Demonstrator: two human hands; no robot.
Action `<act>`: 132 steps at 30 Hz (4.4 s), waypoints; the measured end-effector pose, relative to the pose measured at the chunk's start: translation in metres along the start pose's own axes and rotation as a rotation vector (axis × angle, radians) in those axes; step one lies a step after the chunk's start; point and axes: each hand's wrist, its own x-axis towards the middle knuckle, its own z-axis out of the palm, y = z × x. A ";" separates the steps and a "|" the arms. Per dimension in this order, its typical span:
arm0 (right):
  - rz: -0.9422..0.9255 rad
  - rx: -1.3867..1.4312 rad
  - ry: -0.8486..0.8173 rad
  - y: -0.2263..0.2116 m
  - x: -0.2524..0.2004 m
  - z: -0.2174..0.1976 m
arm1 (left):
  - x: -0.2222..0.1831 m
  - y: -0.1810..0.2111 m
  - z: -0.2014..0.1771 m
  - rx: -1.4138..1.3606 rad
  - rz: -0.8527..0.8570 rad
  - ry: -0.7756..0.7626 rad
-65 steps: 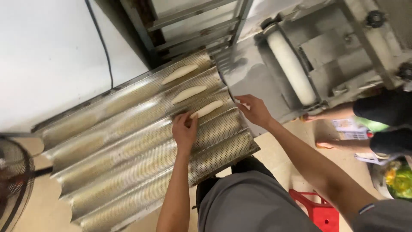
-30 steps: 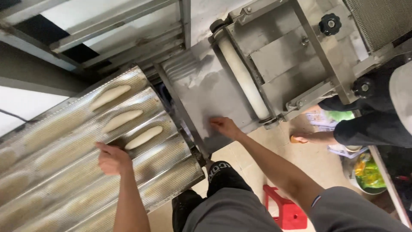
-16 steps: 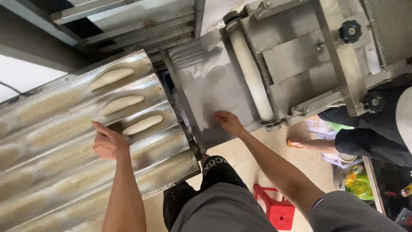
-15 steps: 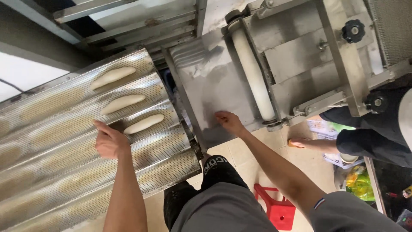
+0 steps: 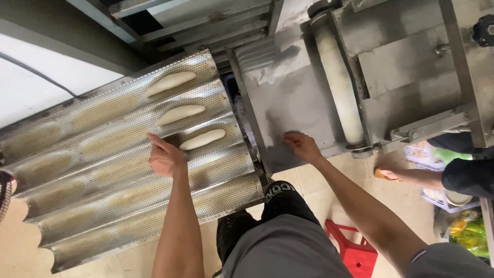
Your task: Shape dough balls into loaves using a machine and arrange them on baking trays.
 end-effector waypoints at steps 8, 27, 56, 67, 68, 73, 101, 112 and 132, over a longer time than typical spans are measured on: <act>-0.002 0.005 0.087 0.009 -0.002 0.005 | -0.003 0.002 0.001 -0.009 0.108 0.100; 0.030 0.293 0.401 -0.077 0.072 -0.084 | -0.011 0.005 -0.011 -0.262 0.041 0.038; -0.782 -0.523 -0.091 -0.469 0.126 0.242 | 0.336 -0.053 -0.045 -0.840 0.194 -0.999; -0.404 0.251 0.343 -0.288 -0.013 0.080 | 0.306 -0.069 -0.066 -0.592 0.464 -0.188; -0.406 0.259 0.336 -0.261 -0.020 0.067 | 0.289 -0.072 -0.069 -0.583 0.463 -0.181; -0.240 0.424 0.440 -0.144 -0.032 0.020 | 0.180 -0.083 -0.081 -0.619 0.276 -0.138; -0.869 -0.488 -0.086 -0.501 0.125 0.258 | 0.343 -0.041 -0.088 -0.274 1.009 -0.782; -0.097 0.435 -0.506 -0.501 0.107 0.241 | 0.366 -0.046 -0.075 -0.860 0.100 -1.693; -0.325 -0.353 0.750 -0.143 0.031 0.004 | 0.225 -0.086 -0.104 -0.442 0.924 -0.269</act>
